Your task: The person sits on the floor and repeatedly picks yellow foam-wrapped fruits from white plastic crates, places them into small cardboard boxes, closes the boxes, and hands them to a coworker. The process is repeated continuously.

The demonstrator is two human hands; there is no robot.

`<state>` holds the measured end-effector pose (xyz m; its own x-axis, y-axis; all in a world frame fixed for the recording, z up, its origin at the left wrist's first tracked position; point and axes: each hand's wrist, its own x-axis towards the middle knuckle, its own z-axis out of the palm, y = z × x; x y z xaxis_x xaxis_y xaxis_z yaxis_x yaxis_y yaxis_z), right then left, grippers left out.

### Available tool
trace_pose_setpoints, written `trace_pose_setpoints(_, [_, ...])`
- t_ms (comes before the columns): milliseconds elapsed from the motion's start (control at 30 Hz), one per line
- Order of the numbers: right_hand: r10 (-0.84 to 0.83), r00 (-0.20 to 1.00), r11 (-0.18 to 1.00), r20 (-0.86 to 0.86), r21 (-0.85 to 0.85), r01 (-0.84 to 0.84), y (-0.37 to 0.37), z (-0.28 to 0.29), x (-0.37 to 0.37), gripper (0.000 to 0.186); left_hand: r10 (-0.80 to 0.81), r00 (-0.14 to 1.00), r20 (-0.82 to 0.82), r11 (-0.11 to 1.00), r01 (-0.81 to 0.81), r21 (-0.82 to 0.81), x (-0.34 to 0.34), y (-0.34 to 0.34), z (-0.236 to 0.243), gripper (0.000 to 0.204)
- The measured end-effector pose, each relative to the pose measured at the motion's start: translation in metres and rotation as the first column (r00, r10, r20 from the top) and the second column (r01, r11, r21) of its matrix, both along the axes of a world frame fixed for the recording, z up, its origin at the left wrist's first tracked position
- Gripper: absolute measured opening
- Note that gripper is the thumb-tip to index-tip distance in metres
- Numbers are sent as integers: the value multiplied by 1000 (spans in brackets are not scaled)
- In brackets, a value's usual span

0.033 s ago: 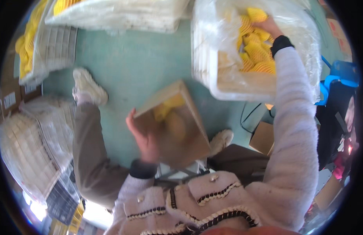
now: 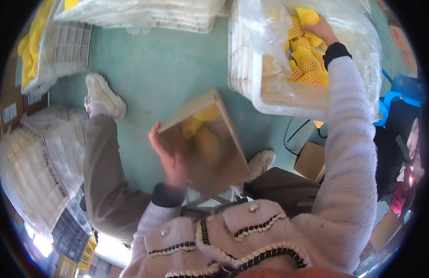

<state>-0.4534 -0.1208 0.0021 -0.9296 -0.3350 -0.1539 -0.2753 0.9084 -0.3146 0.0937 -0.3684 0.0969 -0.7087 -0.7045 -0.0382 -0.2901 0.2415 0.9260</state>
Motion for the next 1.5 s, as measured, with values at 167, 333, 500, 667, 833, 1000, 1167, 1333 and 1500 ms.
trace_pose_setpoints(167, [-97,989,989,-114,-121,83,-34,107,46,75,-13,1000,3,993,13,114,0,1,0,77])
trace_pose_setpoints(333, [445,858,719,254,-673,-174,-59,262,216,73,-7,1000,3,1000,7,30,5,-1,-1,75])
trace_pose_setpoints(500, [865,479,498,148,-138,-856,-133,222,412,54,-1,1000,15,995,-1,98,16,-4,-8,76])
trace_pose_setpoints(667, [894,378,24,242,815,-579,-157,118,497,36,13,999,-36,998,-11,61,25,-12,-4,73])
trace_pose_setpoints(833, [741,553,201,380,661,-723,-148,67,498,29,-5,1000,7,995,4,103,26,-15,0,76])
trace_pose_setpoints(1000, [620,701,606,353,354,-713,-131,20,477,20,-80,997,-12,996,80,-27,20,-13,4,64])
trace_pose_setpoints(1167, [701,670,619,244,258,-742,-120,32,460,26,-105,988,116,994,109,-29,10,-20,15,52])
trace_pose_setpoints(1333, [618,786,715,-20,-401,-572,-77,138,494,35,59,950,306,998,-58,-15,28,-29,6,45])
trace_pose_setpoints(1500, [-257,962,821,91,-505,267,-18,171,553,50,197,952,235,970,-154,-189,61,-9,-32,42])
